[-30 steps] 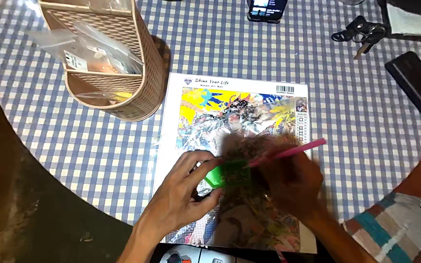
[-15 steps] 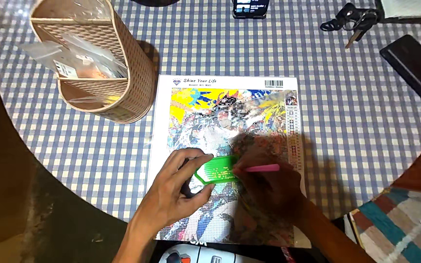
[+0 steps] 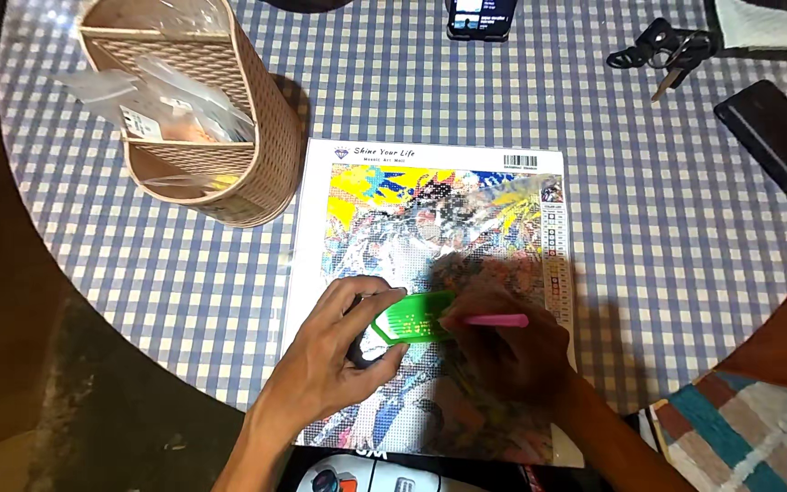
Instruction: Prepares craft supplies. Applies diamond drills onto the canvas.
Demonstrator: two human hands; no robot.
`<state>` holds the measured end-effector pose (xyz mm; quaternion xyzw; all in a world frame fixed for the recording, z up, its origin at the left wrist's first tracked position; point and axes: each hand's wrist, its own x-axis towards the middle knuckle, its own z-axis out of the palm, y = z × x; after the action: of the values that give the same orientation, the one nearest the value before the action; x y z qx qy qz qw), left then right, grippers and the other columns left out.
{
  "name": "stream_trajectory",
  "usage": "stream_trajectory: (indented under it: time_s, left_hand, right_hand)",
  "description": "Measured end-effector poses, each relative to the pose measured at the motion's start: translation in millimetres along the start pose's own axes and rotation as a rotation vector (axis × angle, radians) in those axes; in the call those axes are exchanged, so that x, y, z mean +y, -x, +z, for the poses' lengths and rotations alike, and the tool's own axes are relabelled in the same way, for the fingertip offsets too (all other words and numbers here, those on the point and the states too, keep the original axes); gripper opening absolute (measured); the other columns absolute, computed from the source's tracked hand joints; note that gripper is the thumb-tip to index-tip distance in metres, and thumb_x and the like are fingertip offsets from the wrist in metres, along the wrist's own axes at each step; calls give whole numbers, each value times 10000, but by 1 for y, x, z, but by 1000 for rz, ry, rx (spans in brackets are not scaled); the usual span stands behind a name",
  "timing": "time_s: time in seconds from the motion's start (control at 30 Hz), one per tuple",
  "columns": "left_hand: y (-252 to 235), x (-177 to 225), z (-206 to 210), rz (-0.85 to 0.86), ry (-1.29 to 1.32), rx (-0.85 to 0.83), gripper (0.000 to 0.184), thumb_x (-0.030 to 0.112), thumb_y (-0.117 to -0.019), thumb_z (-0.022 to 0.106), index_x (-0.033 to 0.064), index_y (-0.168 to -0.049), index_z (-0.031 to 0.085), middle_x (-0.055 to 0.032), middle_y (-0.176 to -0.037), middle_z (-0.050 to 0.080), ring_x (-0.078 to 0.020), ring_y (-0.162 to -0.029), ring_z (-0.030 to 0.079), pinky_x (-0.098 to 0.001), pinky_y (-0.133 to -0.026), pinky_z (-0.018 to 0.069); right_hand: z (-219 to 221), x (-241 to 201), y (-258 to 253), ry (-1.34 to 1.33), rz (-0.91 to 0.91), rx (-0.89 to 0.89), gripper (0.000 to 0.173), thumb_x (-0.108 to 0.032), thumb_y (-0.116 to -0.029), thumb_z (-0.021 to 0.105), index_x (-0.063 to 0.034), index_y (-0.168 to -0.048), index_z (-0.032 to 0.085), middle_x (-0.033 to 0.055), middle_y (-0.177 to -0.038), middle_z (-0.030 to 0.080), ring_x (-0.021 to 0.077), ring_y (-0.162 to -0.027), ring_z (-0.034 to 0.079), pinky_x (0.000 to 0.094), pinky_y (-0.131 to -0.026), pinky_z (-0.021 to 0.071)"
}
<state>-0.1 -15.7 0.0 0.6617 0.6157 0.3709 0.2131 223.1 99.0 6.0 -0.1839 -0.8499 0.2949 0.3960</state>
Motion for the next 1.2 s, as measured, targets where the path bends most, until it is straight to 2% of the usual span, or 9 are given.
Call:
stream_trajectory:
  time_s: [0.17, 0.3, 0.43, 0.53, 0.7, 0.83, 0.93, 1.2]
  left_hand:
    - [-1, 0, 0, 10, 35, -5, 469, 388, -909, 733, 138, -1305, 700, -43, -1233, 647, -82, -1110, 589, -220, -923, 508]
    - [-3, 1, 0, 46, 30, 9, 439, 352, -908, 725, 111, -1273, 703, -55, -1210, 658, -99, -1115, 586, -224, -945, 492]
    - [-3, -1, 1, 78, 50, 18, 447, 331, -904, 728, 98, -1284, 694, -80, -1225, 653, -120, -1122, 584, -237, -955, 489]
    - [-4, 0, -1, 62, 47, -2, 473, 371, -912, 722, 114, -1307, 685, -90, -1247, 651, -128, -1152, 583, -242, -985, 481]
    - [-5, 3, -2, 7, 55, -28, 476, 388, -917, 718, 147, -1326, 686, -69, -1237, 648, -99, -1106, 586, -210, -933, 490]
    - [-5, 3, -1, 55, 79, 0, 447, 332, -917, 742, 105, -1300, 694, -88, -1230, 668, -153, -1163, 601, -279, -1010, 492]
    - [-3, 3, 0, 48, 69, 18, 437, 331, -920, 744, 113, -1295, 698, -79, -1246, 666, -148, -1169, 604, -278, -1014, 499]
    - [-4, 3, 0, 56, 29, -8, 435, 346, -940, 700, 119, -1311, 681, -78, -1242, 662, -163, -1156, 608, -287, -1008, 501]
  right_hand:
    - [-8, -5, -13, -211, 218, 94, 130, -170, -1024, 646, -46, -1062, 653, -4, -931, 737, 29, -850, 720, 209, -763, 634]
    - [-5, -9, -41, -272, 248, 130, 88, -155, -1021, 639, -88, -1077, 625, -37, -930, 717, 47, -821, 717, 235, -718, 642]
    - [22, -3, -75, -329, 216, 149, 67, -107, -1023, 618, -48, -1039, 593, -13, -881, 720, 61, -751, 710, 236, -640, 623]
    - [46, 0, -98, -339, 242, 153, 92, -40, -994, 630, 21, -1051, 592, 36, -885, 717, 91, -737, 726, 260, -643, 645]
    - [73, 10, -118, -361, 292, 64, 92, -72, -1006, 647, -16, -1060, 597, 47, -848, 717, 115, -695, 730, 251, -588, 635]
    - [84, 13, -123, -256, 270, 14, 109, -100, -1000, 671, -38, -1058, 603, 21, -833, 694, 45, -666, 685, 178, -537, 578]
    - [88, 14, -125, -144, 206, 6, 121, -99, -993, 680, -7, -1051, 627, 35, -872, 685, 28, -742, 690, 168, -620, 591]
    - [96, 24, -126, -98, 125, 32, 103, -58, -976, 681, 34, -1010, 648, 69, -877, 704, 38, -754, 688, 166, -658, 585]
